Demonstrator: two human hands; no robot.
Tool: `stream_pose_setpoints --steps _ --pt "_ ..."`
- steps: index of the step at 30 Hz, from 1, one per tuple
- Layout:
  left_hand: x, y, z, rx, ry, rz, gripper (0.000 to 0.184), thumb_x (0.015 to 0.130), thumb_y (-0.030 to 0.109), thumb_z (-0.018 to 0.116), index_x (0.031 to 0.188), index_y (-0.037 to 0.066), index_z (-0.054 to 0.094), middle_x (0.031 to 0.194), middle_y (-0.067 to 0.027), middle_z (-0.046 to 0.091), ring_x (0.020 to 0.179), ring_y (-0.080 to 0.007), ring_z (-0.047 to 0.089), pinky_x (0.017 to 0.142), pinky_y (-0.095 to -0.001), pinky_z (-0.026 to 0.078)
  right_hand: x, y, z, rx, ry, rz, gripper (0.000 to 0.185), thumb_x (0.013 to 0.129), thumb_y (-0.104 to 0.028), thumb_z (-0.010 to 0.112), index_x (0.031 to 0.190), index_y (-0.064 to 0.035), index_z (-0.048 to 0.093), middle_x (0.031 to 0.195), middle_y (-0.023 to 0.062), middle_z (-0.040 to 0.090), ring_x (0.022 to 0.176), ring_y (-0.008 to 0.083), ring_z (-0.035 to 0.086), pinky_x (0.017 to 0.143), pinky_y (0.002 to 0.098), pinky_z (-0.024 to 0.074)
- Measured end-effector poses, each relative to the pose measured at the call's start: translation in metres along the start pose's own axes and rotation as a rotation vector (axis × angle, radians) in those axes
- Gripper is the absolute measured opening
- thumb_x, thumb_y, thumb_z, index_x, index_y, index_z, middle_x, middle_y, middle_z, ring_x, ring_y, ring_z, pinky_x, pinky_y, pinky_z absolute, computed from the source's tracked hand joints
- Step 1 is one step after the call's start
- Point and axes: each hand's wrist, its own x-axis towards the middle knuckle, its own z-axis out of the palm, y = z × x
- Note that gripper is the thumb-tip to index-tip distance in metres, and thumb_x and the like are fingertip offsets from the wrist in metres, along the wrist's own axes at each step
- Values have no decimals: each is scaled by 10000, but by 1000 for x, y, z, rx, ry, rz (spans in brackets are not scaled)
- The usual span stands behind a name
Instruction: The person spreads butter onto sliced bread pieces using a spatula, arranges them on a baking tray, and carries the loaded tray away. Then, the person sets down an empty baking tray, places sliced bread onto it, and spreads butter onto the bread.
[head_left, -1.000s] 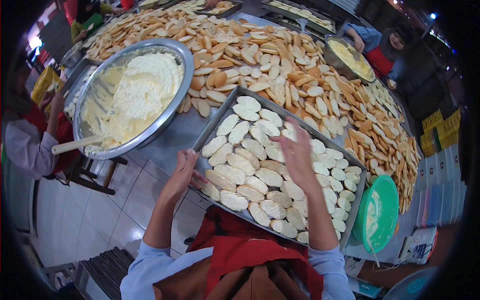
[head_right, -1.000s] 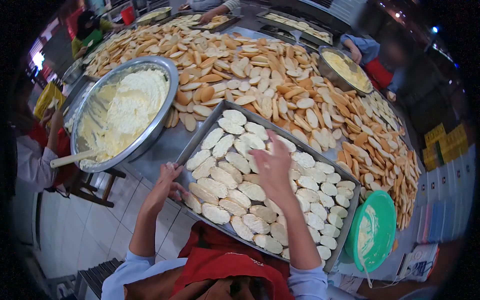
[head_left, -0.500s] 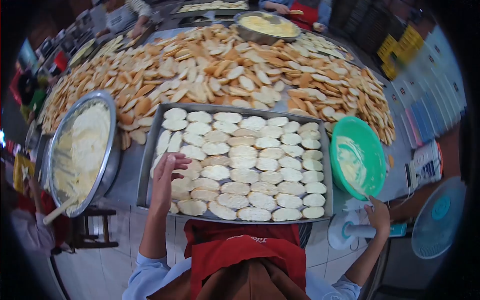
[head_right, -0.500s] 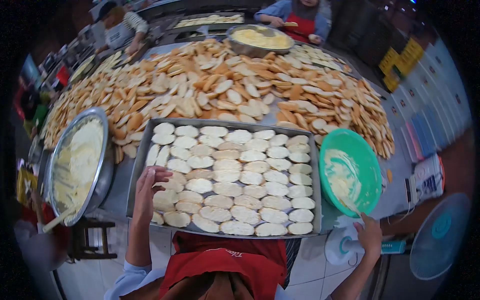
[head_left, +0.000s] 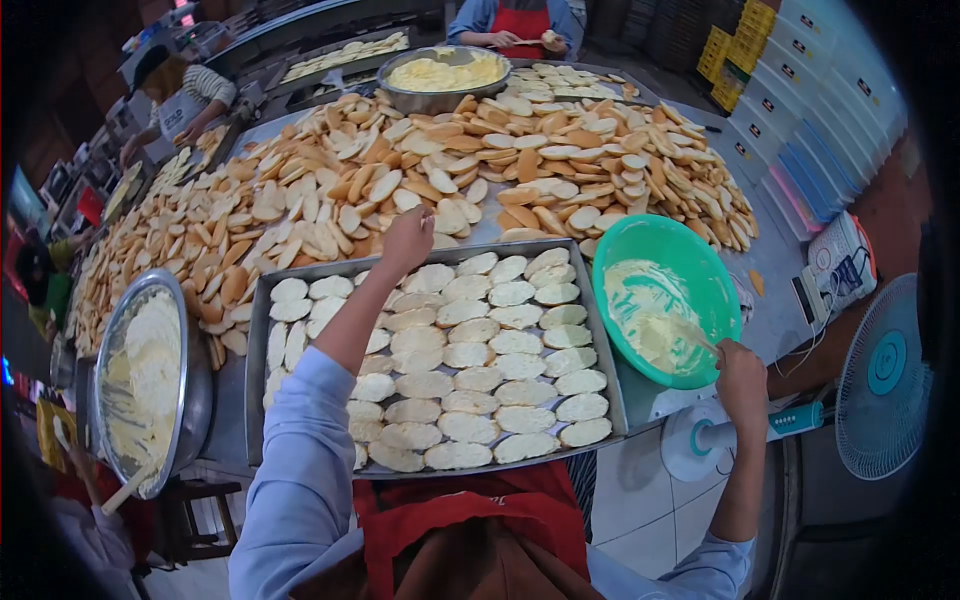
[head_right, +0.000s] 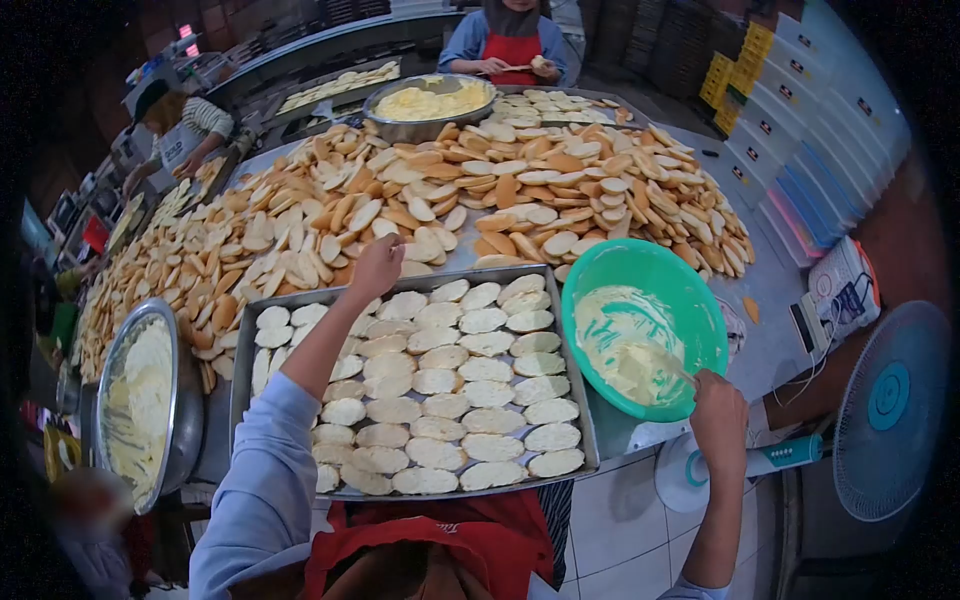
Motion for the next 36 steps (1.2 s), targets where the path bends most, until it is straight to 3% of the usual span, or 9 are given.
stream_pose_setpoints --steps 2,7,13,17,19,24,31,34,36 --pt "15 3 7 378 -162 -45 204 833 187 602 990 57 616 911 -145 647 868 -324 617 757 -440 473 1 -3 -4 74 1 43 117 850 -94 531 883 -19 615 796 189 627 733 371 616 623 451 459" --pt "32 -15 22 497 -311 3 306 716 173 719 994 109 610 1043 -131 606 1008 -303 565 841 -446 436 2 6 11 248 97 -29 136 869 -128 559 939 -30 621 723 181 628 693 366 616 616 428 461" --pt "35 -23 25 464 -193 56 518 680 35 658 1161 76 468 973 -145 587 964 -315 570 816 -471 421 15 -5 9 323 -112 228 135 867 -95 537 917 -33 647 741 164 631 715 367 614 645 434 465" --pt "29 -7 24 650 11 23 562 683 -22 587 1218 72 443 1110 -148 542 1087 -334 499 843 -489 393 28 -2 32 272 124 -28 152 826 -48 542 917 -39 664 713 172 623 713 375 614 651 444 471" --pt "33 -7 29 691 92 429 557 703 -26 557 1236 119 484 1162 -104 534 1179 -314 445 922 -502 352 37 -2 38 261 190 -71 164 810 -35 548 919 -46 671 704 179 620 717 376 616 653 443 476" --pt "42 2 47 821 -388 480 478 740 46 603 1196 178 543 1106 -45 569 1138 -232 485 995 -520 297 52 -15 41 254 54 -33 266 720 -3 577 940 -75 708 782 176 646 713 337 621 667 411 489" --pt "56 -1 41 873 -442 614 467 717 51 649 1154 170 536 1040 -51 584 1106 -235 499 985 -464 317 69 -27 66 280 -60 -154 334 672 7 552 942 -96 718 744 176 641 687 329 623 652 408 491" --pt "62 -6 29 845 -529 576 399 696 59 667 1068 119 535 1048 -56 573 1106 -244 494 962 -452 327 70 -15 60 285 -177 -207 301 680 -6 574 926 -94 724 715 159 652 646 289 626 634 374 492" --pt "60 -2 21 822 -565 584 363 697 56 663 1033 101 533 1047 -59 567 1094 -248 498 949 -453 331 71 -1 46 524 -364 -153 253 683 -57 603 892 -114 736 692 115 672 618 219 628 607 342 492"
